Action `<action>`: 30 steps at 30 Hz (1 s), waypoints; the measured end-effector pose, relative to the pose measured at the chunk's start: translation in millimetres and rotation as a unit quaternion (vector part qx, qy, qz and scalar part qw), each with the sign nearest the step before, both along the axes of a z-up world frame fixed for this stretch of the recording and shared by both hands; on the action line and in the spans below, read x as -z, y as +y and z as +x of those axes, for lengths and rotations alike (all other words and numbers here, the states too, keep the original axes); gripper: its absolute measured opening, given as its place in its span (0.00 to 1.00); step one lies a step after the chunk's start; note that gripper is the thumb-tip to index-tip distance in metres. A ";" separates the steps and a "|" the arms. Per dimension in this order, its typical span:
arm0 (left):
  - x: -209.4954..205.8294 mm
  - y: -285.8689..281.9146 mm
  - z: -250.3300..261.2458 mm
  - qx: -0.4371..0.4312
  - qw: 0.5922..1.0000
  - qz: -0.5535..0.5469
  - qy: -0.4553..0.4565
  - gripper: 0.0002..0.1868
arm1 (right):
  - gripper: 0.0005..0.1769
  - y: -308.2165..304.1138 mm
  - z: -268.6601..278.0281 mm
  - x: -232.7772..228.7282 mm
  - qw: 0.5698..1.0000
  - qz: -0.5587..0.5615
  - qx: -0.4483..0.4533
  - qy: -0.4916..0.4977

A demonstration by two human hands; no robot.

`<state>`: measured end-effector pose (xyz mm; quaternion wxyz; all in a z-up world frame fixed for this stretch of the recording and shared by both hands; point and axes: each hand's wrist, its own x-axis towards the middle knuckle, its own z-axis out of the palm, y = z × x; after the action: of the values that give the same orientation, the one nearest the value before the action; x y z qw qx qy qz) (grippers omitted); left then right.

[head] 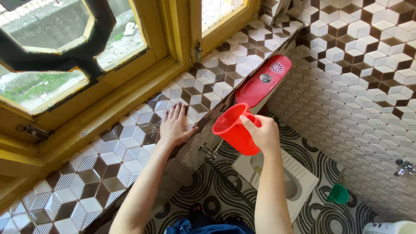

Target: The person cleans a red toilet cistern in a bathroom. They pour water from a red mug into a white bucket, add blue cleaning liquid, and repeatedly pour water onto the cistern while scrubbing it with their hand. The person also rinses the mug under a tap and pours water into the squat toilet.

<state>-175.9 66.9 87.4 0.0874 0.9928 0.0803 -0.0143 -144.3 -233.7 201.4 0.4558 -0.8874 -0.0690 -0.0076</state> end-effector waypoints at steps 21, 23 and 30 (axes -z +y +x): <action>9.1 24.7 93.7 -0.024 0.999 -0.025 0.014 0.50 | 0.14 -26.8 -32.1 54.3 0.926 0.324 0.192 0.002; 7.2 10.7 137.0 0.020 0.999 -0.017 -0.026 0.47 | 0.14 -28.9 -38.4 56.7 0.916 0.344 0.207 0.003; 25.7 -100.3 125.9 0.333 0.937 0.079 -0.071 0.40 | 0.13 -25.0 -41.0 60.6 0.912 0.352 0.209 -0.007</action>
<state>-50.0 -33.4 61.7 0.0043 0.9648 -0.2606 0.0348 -185.3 -258.6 140.8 0.7261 -0.6636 0.1219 -0.1324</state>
